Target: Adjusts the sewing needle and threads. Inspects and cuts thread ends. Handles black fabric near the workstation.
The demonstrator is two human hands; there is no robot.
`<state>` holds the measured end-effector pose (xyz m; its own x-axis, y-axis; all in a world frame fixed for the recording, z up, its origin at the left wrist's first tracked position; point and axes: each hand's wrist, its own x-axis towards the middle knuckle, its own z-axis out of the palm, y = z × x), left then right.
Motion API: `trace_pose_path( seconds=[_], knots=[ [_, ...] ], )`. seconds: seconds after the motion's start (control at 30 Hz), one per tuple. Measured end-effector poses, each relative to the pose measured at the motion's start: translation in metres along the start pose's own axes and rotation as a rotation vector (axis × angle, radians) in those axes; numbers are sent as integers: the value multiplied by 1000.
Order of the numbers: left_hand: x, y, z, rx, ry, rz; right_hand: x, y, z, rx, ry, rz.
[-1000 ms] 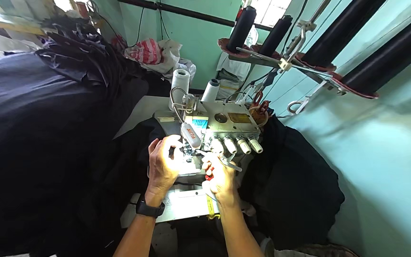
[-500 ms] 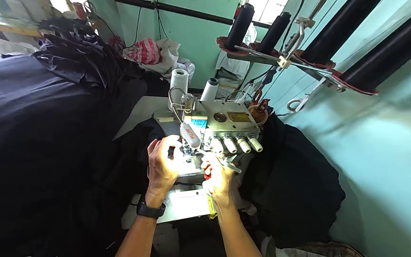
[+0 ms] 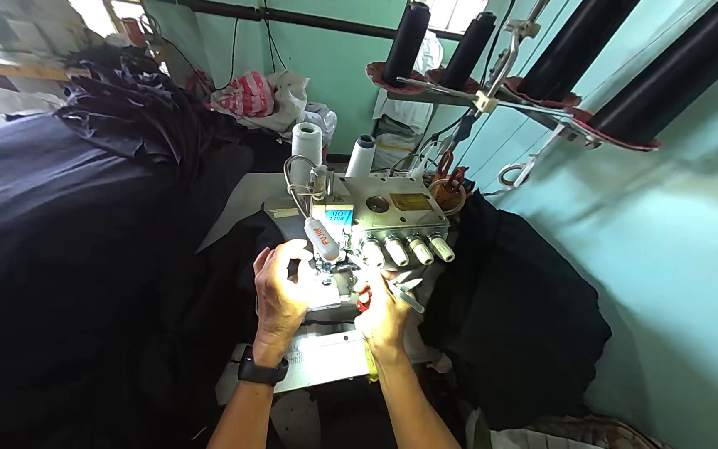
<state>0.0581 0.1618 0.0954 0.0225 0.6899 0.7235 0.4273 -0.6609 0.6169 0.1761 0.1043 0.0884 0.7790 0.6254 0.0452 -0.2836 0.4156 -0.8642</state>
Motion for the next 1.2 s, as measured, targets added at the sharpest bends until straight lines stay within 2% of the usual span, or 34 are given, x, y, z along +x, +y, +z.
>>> trace_pose_path(
  seconds=[0.1,0.2,0.33,0.43,0.5,0.7,0.83,1.03,1.2],
  knots=[
    [0,-1,0,-6,6,-9,-8,-3,-20,-109,19,-220],
    [1,-1,-1,-19,-5,-20,-22,-8,-41,-174,-70,-525],
    [1,1,-3,-28,-19,-44,-36,-4,-41,-235,-276,-671],
    [1,1,-3,-20,-12,-46,-31,8,-25,-311,-267,-750],
    [1,0,-2,-14,-7,-40,-25,13,-17,-352,-266,-788],
    [0,-2,-1,-1,-8,-28,-23,18,-11,-348,-360,-702],
    [0,-2,0,3,-3,-32,-18,23,-7,-327,-350,-734],
    [0,-3,0,-18,5,-23,-17,22,-7,-488,-347,-758],
    [-1,-3,-1,-26,19,-28,-21,9,-16,-369,-330,-782]
  ],
)
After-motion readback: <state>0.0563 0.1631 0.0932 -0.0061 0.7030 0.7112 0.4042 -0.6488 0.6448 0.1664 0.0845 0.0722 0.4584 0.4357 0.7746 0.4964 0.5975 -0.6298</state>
